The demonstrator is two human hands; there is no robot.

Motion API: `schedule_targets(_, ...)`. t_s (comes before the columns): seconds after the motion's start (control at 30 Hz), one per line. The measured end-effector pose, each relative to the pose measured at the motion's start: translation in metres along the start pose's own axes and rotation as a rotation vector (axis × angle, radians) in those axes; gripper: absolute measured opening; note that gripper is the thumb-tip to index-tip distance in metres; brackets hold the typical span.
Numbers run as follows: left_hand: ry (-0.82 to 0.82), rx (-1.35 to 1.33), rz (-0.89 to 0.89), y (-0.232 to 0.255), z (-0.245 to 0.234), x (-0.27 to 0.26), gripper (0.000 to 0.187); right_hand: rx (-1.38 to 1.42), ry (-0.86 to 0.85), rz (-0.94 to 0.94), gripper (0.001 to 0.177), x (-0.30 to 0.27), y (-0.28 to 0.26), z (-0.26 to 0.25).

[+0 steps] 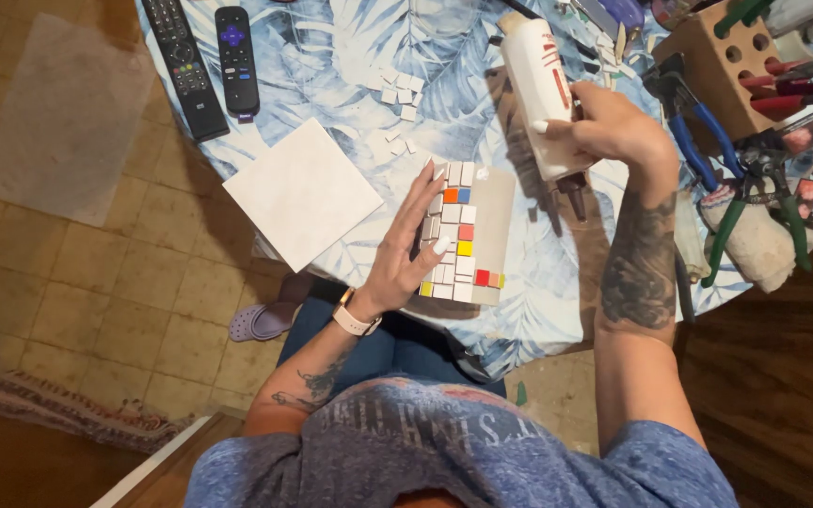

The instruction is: Applying small square tiles to a cylindrical container using glue

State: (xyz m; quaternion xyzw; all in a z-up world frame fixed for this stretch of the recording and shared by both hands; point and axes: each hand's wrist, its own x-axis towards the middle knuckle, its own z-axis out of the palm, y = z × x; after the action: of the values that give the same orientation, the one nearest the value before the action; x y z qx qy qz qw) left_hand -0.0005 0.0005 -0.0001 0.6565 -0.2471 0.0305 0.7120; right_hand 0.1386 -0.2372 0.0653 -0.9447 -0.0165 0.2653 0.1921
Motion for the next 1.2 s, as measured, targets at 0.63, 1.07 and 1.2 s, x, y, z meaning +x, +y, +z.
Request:
schedule_targets(0.63, 0.007, 0.081, 0.017, -0.001, -0.009, 0.000, 0.059, -0.228, 0.233, 0.176, 0.041, -0.013, -0.028, 0.011)
schedule_targets(1.07, -0.016, 0.145, -0.023, 0.004, -0.013, 0.005, 0.060, -0.193, 0.182, -1.063, 0.019, 0.117, -0.109, 0.048)
schedule_targets(1.2, -0.026, 0.141, -0.037, 0.005, -0.012, 0.005, 0.061, -0.263, 0.172, -0.850, 0.032, 0.128, -0.122, 0.061)
